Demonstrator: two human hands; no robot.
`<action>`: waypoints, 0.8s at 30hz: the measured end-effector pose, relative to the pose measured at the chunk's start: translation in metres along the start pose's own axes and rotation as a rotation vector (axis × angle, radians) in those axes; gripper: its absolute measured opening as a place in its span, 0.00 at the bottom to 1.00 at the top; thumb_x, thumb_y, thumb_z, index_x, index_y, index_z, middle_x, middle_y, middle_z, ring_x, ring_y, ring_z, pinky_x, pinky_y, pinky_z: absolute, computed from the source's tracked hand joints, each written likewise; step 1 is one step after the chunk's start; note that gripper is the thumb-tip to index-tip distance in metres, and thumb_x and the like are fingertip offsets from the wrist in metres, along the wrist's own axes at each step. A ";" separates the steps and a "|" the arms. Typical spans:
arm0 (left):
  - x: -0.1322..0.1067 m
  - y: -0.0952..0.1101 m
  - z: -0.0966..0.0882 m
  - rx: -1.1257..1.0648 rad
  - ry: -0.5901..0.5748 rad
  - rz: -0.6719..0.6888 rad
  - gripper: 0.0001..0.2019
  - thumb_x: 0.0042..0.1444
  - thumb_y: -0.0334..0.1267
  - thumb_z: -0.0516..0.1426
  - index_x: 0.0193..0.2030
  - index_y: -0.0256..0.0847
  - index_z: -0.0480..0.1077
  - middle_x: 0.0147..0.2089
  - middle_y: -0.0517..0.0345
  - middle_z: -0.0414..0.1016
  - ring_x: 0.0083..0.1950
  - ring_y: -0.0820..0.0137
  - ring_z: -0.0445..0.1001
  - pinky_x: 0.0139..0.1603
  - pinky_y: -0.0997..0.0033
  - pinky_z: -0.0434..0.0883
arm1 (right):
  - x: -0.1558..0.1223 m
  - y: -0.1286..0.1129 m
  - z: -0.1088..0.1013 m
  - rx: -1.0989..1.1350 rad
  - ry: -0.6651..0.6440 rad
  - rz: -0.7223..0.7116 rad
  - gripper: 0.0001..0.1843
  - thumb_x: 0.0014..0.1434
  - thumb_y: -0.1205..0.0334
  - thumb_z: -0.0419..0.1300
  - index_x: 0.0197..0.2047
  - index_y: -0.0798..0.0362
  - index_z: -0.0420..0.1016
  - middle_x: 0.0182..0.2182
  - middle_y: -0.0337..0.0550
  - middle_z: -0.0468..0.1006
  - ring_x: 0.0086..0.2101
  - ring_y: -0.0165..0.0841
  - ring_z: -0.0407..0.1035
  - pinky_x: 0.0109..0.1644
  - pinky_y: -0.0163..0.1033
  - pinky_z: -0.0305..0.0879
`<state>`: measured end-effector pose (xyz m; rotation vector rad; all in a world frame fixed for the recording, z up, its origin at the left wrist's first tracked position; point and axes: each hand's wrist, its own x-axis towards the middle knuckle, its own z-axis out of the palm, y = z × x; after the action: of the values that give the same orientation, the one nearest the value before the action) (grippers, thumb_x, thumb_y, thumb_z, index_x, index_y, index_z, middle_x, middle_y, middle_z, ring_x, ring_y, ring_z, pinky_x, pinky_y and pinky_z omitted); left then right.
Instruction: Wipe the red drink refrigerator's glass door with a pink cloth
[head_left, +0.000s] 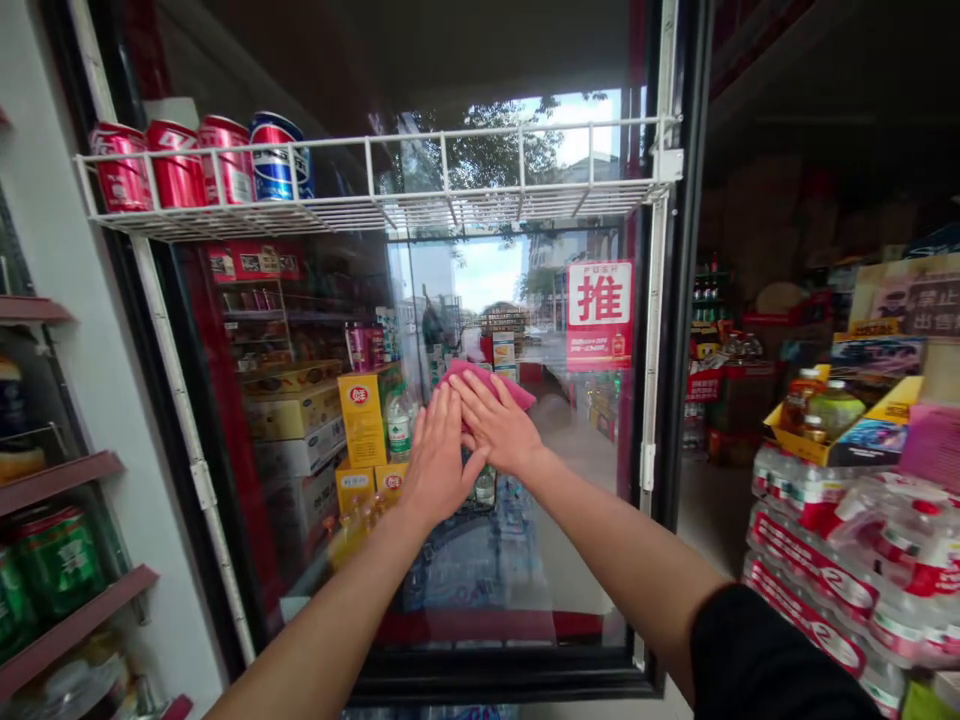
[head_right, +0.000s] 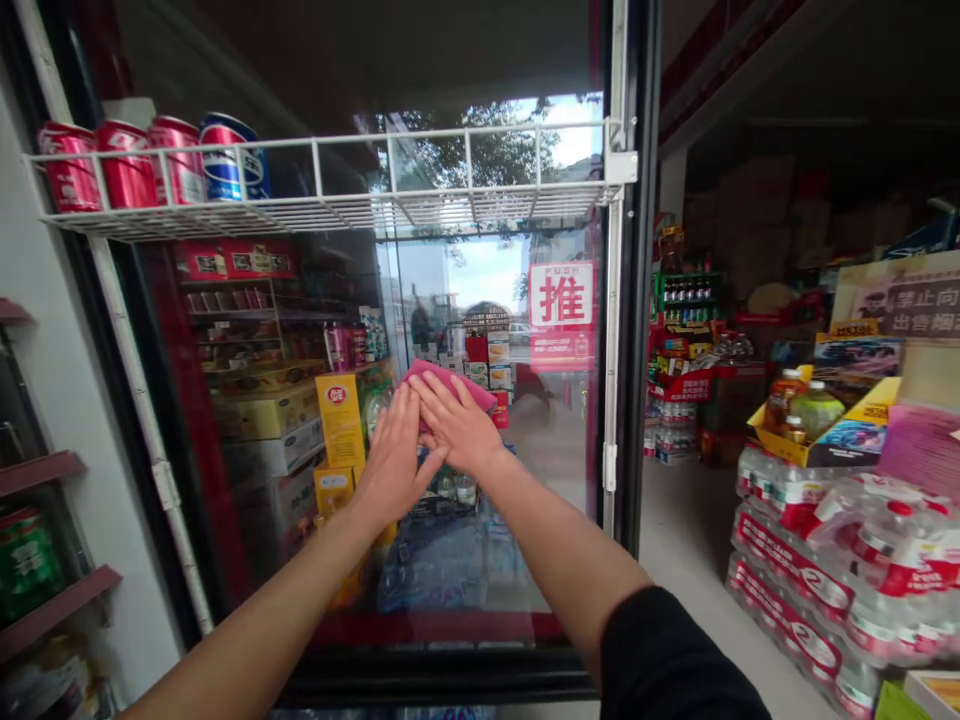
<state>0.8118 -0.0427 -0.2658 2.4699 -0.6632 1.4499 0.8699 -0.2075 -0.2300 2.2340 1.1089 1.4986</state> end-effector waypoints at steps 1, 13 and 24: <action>0.004 0.010 0.004 0.002 -0.009 0.009 0.47 0.73 0.50 0.55 0.86 0.37 0.30 0.88 0.35 0.39 0.89 0.49 0.39 0.85 0.35 0.49 | -0.010 0.009 -0.003 -0.003 0.000 0.006 0.42 0.78 0.50 0.53 0.85 0.61 0.46 0.83 0.53 0.45 0.81 0.50 0.38 0.84 0.64 0.43; 0.031 0.078 0.022 -0.070 -0.160 0.180 0.46 0.70 0.50 0.58 0.85 0.34 0.41 0.88 0.36 0.41 0.89 0.51 0.40 0.86 0.35 0.40 | -0.094 0.064 -0.024 -0.069 -0.025 0.137 0.42 0.77 0.49 0.57 0.83 0.62 0.50 0.82 0.59 0.51 0.81 0.53 0.41 0.82 0.67 0.41; 0.008 -0.003 -0.007 0.122 -0.050 0.082 0.46 0.74 0.51 0.53 0.86 0.32 0.32 0.87 0.32 0.41 0.88 0.48 0.44 0.85 0.33 0.46 | 0.002 0.020 -0.020 0.004 -0.031 -0.068 0.48 0.74 0.43 0.62 0.83 0.65 0.51 0.82 0.57 0.49 0.80 0.54 0.41 0.83 0.67 0.41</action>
<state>0.8113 -0.0397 -0.2556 2.6077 -0.7129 1.5047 0.8619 -0.2240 -0.2079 2.1912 1.1670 1.4310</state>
